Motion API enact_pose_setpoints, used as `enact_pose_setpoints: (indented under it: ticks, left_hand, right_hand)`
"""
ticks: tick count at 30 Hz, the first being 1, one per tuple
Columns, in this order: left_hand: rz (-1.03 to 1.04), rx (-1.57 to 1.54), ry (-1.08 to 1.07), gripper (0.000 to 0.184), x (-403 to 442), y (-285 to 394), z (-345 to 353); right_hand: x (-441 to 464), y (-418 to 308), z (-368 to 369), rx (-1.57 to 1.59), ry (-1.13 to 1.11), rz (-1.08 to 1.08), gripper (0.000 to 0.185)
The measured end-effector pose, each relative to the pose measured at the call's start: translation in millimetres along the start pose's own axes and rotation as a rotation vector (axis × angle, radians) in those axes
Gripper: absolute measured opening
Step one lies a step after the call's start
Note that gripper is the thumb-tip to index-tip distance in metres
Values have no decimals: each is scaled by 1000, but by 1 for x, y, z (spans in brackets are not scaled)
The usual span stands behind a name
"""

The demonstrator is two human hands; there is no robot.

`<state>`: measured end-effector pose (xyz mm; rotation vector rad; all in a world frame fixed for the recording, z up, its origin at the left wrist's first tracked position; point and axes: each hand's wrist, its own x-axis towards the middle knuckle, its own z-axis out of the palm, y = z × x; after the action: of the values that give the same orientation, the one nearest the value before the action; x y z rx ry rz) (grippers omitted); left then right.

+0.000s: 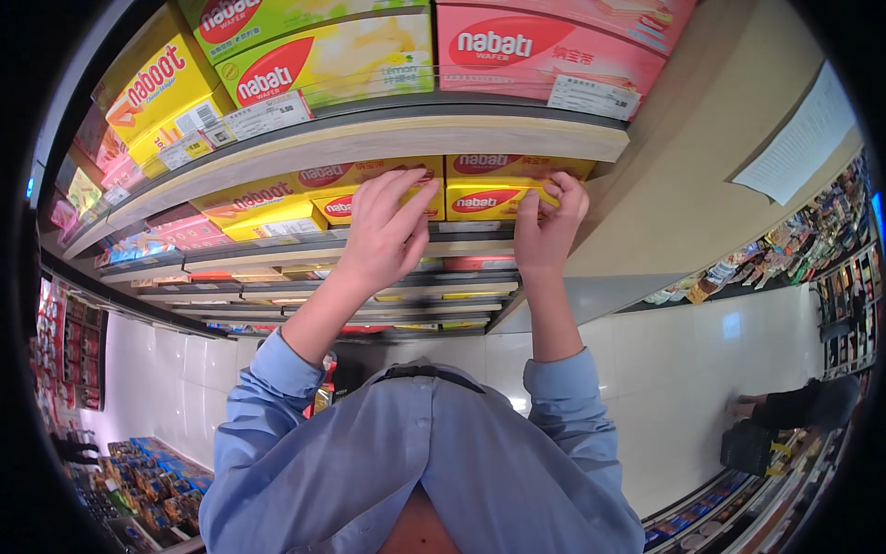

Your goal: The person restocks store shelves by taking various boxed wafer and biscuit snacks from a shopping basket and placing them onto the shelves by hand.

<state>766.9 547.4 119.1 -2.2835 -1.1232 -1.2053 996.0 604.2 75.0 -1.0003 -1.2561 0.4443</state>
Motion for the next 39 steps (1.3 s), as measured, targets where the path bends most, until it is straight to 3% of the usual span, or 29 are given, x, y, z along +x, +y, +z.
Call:
enact_pose_setpoints:
  ticks: [18,24,33,39]
  left_hand:
    - [-63,62,-127,53,-18,4,8]
    - [-65,47,-140,54,-31,-3,9]
    - [-189,41,-11,52,-75,-11,-14]
    - [-389,-109,-124,50,-145,2,-25]
  right_hand:
    - [-6,3,-10,-106,-3,23,43]
    - [-18,0,-9,-112,-41,-95,44]
    - [-40,-7,-13,67,-131,-70,26]
    - [-85,12,-49,-17,-508,80,6]
